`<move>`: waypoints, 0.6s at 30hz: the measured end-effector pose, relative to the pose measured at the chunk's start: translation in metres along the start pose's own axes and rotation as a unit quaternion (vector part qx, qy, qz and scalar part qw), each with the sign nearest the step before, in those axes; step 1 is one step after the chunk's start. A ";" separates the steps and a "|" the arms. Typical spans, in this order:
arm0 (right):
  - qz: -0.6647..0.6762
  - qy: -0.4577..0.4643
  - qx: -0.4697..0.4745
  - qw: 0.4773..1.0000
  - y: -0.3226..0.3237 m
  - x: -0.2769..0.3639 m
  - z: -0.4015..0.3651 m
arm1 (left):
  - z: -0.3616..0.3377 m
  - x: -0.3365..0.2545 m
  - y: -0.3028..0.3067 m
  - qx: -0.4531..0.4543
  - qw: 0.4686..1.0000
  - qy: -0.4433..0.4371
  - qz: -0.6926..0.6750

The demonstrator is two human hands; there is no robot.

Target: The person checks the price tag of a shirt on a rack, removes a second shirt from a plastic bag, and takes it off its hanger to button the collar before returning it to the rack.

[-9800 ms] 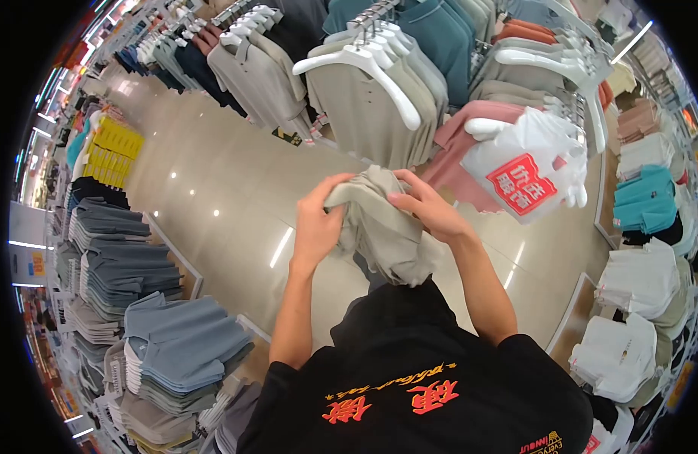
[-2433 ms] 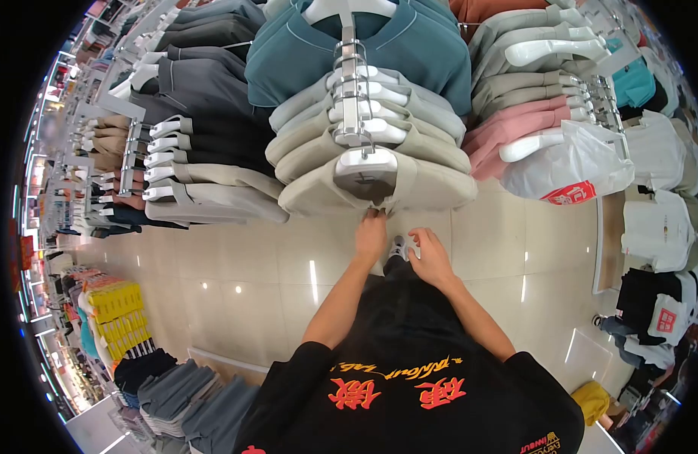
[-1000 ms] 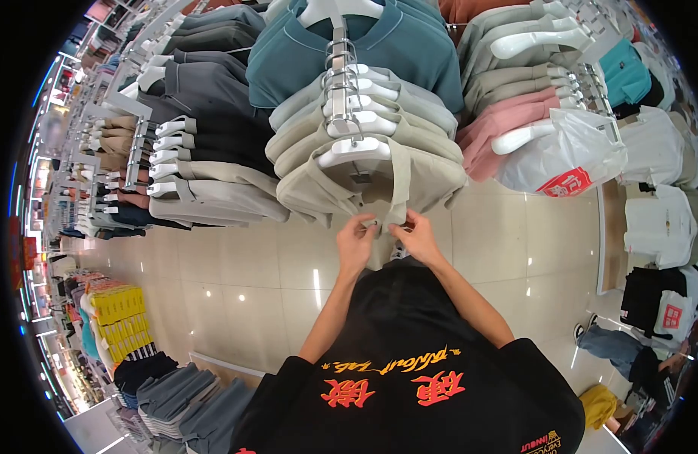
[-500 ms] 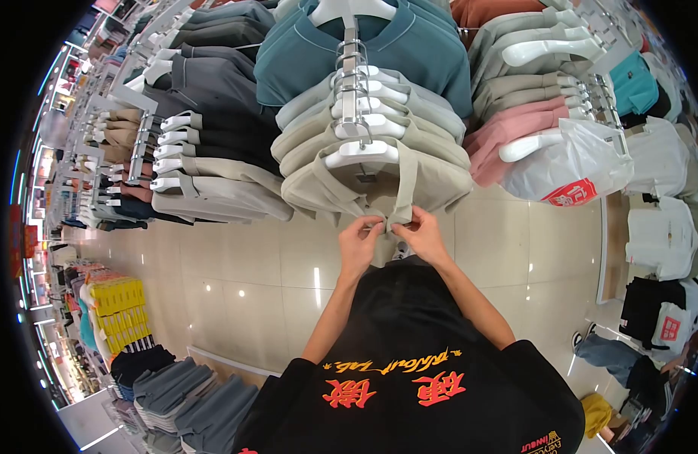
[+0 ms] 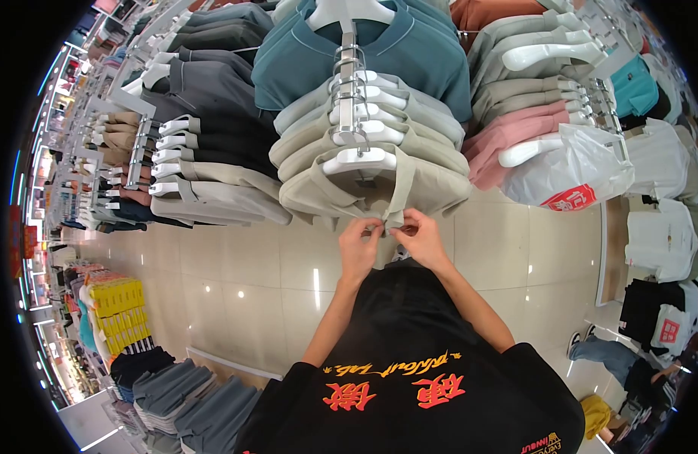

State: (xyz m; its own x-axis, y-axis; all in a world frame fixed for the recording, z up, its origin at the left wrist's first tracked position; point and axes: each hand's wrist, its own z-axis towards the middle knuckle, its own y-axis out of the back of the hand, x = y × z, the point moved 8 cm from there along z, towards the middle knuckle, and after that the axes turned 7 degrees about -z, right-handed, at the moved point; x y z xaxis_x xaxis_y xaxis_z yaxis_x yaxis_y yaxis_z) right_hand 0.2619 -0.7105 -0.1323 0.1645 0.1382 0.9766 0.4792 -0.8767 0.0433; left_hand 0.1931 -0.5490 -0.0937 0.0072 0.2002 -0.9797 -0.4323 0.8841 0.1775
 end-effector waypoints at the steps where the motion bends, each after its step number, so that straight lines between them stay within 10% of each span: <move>1: -0.005 0.004 -0.005 1.000 0.001 -0.002 0.001 | 0.000 0.000 -0.002 0.010 1.000 0.000 -0.003; 18: 0.068 -0.024 -0.011 0.997 0.007 -0.004 0.000 | -0.002 0.005 -0.007 0.019 0.998 0.045 -0.026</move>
State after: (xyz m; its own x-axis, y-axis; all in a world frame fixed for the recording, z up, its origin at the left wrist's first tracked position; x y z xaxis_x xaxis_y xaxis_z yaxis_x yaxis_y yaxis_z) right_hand 0.2650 -0.7174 -0.1358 0.2674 0.0383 0.9628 0.4307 -0.8986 -0.0839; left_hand 0.1941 -0.5551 -0.0997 -0.0523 0.1162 -0.9919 -0.3984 0.9083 0.1274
